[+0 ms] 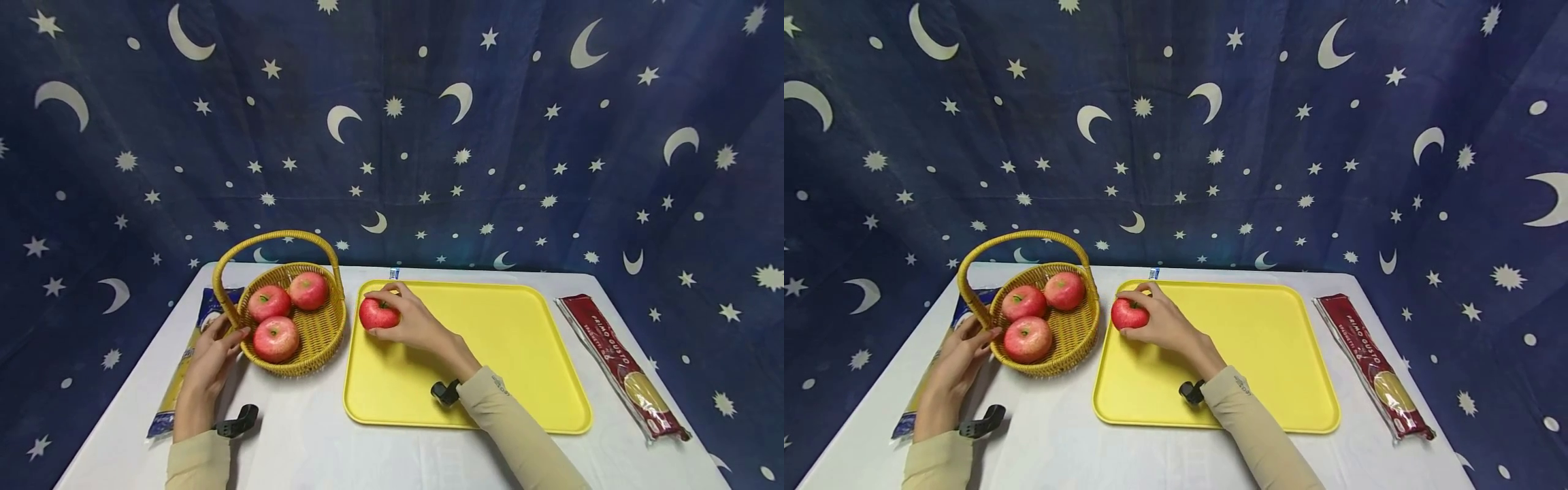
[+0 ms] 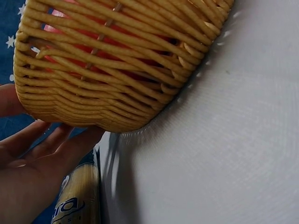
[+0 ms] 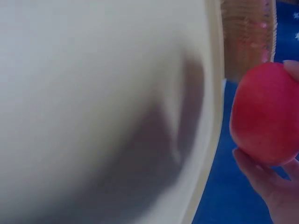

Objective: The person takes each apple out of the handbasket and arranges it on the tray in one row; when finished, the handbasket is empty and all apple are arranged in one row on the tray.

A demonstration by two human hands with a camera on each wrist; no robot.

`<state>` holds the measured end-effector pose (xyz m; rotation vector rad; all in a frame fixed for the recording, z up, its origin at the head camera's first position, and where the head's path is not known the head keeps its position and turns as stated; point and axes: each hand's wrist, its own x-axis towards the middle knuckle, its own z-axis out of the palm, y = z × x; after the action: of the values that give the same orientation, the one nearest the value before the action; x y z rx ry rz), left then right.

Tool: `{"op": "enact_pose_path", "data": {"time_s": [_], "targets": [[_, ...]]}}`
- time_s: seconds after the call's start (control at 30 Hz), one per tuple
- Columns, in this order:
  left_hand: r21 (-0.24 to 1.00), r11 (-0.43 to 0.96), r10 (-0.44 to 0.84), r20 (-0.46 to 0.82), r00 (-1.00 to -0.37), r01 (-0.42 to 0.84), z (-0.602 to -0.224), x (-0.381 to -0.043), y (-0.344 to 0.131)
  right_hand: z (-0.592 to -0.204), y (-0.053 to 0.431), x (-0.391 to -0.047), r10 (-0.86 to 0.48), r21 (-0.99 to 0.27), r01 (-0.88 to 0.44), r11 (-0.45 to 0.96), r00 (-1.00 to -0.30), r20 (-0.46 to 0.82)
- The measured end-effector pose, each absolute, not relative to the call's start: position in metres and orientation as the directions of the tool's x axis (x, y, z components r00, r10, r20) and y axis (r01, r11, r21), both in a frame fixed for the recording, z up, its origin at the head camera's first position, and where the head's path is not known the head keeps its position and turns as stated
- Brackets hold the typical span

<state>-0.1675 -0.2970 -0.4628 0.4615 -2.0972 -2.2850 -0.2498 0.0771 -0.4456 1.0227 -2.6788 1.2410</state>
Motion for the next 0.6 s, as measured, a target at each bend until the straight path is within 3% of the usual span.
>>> {"op": "enact_pose_path", "data": {"time_s": [0.23,0.6], "targets": [[0.978,-0.101,-0.200,-0.199,-0.960,-0.181,-0.464,-0.168,-0.298,-0.455,0.087,-0.264,-0.532,-0.598,-0.541,0.591,-0.819,0.215],[0.977,-0.092,-0.203,-0.206,-0.957,-0.191,-0.464,-0.168,-0.299,-0.459,0.084,-0.275,-0.541,-0.543,-0.536,0.646,-0.824,0.170]]}}
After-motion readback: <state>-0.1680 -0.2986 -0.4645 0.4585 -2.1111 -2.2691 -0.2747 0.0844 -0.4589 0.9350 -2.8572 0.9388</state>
